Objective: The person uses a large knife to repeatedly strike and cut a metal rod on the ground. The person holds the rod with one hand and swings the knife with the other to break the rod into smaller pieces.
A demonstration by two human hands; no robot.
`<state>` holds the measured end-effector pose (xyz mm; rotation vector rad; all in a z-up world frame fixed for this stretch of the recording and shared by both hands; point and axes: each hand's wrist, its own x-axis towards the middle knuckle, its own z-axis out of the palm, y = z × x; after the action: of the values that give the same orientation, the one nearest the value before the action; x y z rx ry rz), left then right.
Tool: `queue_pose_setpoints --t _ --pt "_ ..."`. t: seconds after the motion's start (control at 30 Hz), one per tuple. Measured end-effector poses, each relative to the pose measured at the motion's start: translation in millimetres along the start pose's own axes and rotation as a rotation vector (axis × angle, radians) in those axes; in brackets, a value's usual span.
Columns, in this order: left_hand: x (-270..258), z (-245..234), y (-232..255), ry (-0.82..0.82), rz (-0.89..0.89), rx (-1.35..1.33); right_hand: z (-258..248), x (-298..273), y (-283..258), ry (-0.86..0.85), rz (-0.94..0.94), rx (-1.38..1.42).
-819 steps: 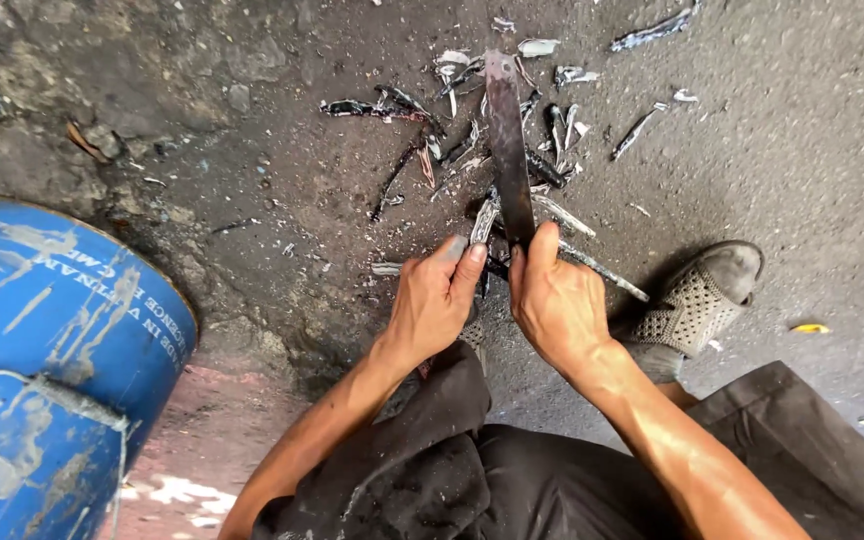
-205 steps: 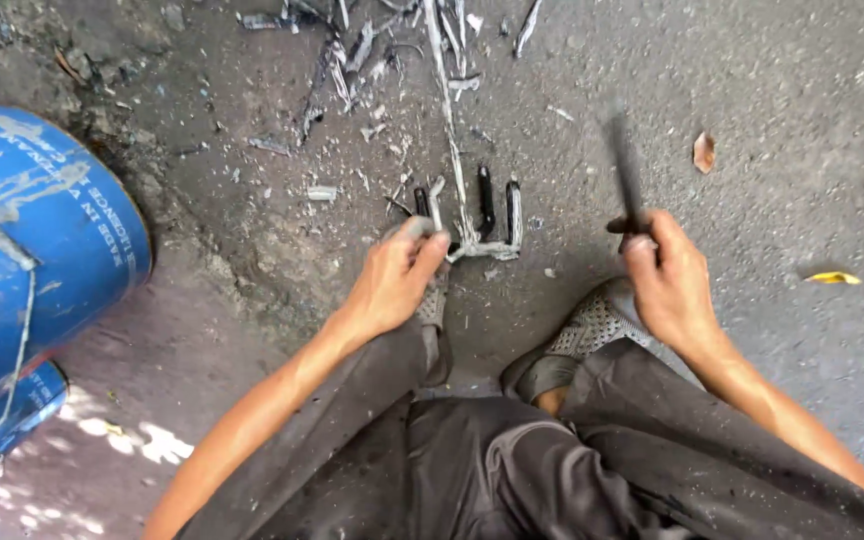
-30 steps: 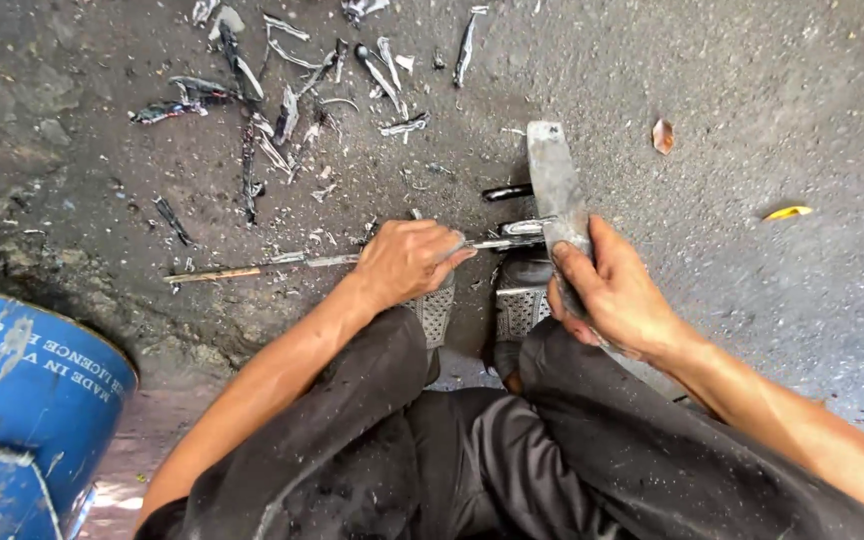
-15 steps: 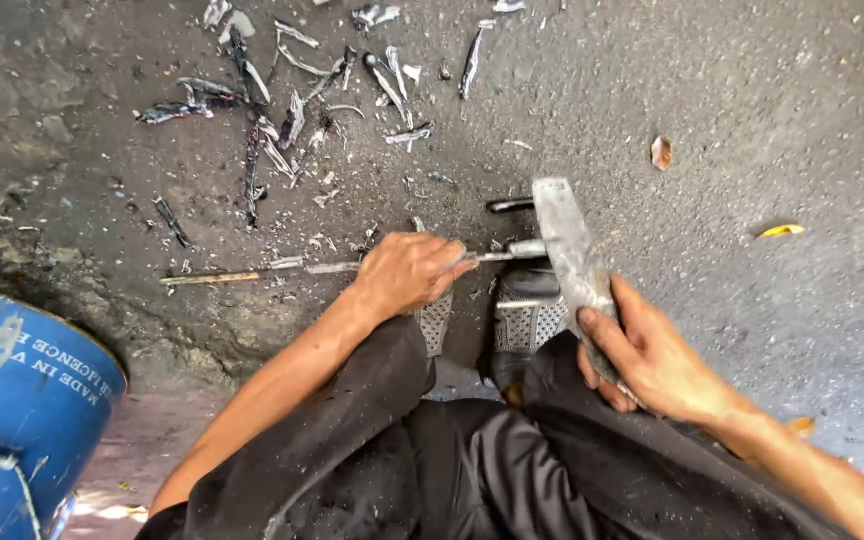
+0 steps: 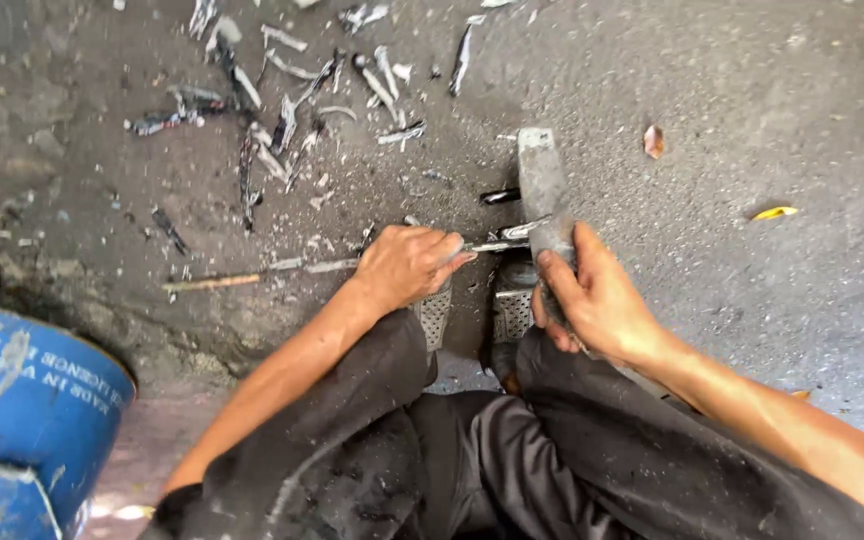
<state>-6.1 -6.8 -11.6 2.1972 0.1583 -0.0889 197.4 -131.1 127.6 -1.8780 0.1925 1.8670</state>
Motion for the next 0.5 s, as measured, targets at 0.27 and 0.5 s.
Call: queue_pose_setpoints --t 0.27,0.5 --pt "2 3 -6 -0.013 -0.023 -0.019 -5 -22 6 -0.051 0.047 0.007" --pt "0 1 -2 0.032 0.013 -0.03 10 3 2 -0.017 -0.045 0.031"
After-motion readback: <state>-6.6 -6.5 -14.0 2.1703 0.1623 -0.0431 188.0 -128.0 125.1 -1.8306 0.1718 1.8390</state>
